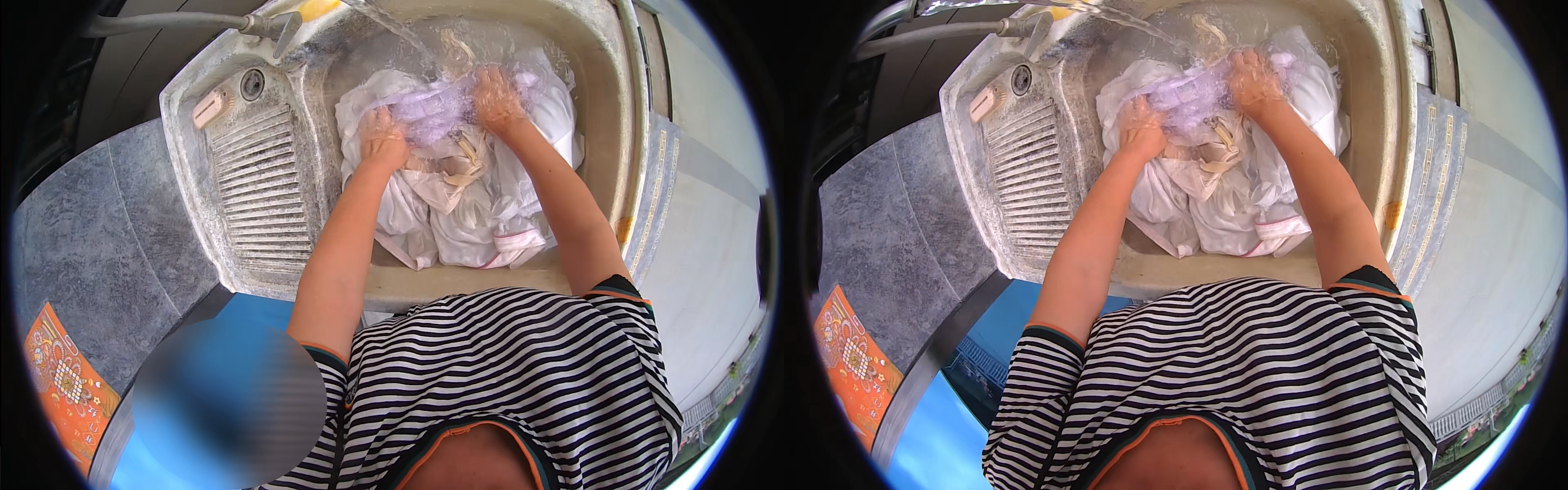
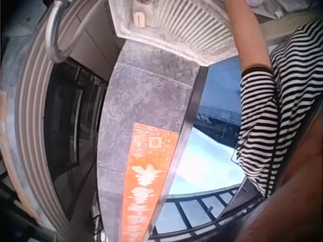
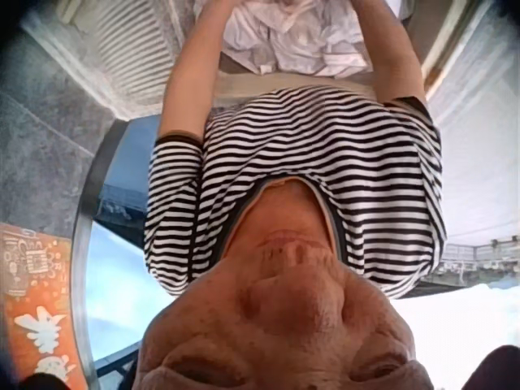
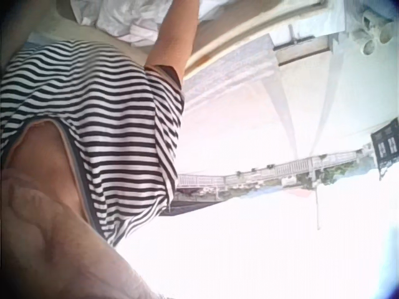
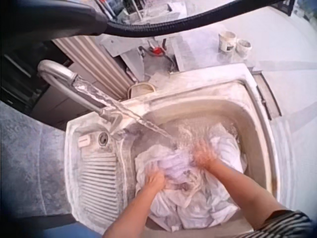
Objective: The person hand-washes a light purple t-shirt in a dual-basin utility sink. They scrub the shirt on the washboard, rinse it under running water, wring it out, and repeat the process. Other white garments remain soaking in the adjacent basin.
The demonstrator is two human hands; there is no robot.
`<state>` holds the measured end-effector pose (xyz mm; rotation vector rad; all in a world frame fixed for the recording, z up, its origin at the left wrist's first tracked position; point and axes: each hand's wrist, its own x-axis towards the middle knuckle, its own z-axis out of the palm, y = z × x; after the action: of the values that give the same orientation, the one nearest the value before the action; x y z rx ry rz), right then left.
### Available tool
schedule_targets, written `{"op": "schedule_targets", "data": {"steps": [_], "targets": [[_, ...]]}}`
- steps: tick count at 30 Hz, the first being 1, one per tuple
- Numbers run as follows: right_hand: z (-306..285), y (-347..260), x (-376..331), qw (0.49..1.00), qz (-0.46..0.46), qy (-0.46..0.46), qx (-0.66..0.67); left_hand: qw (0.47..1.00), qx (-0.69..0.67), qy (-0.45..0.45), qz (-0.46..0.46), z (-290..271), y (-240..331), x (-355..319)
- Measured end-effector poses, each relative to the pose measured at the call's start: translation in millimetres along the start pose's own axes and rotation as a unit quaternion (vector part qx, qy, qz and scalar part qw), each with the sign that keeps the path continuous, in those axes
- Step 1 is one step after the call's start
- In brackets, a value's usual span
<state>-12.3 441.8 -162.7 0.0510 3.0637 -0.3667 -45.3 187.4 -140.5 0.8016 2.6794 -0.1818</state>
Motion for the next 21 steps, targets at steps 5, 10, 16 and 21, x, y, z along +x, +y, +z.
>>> {"op": "schedule_targets", "data": {"steps": [5,10,16,21], "targets": [[-59,-7,10,0.995,-0.045,-0.086,0.002,0.994,-0.022,-0.092,0.047,-68,-16,2],[-98,30,-19,0.962,-0.251,0.067,-0.082,0.992,-0.007,0.056,0.113,-117,-56,-33],[-254,16,-32,0.941,-0.278,0.160,-0.108,0.941,-0.006,0.269,0.205,-234,-67,-69],[-420,-26,-50,0.856,-0.331,0.313,-0.246,0.849,0.132,0.436,0.266,-366,-74,-124]]}}
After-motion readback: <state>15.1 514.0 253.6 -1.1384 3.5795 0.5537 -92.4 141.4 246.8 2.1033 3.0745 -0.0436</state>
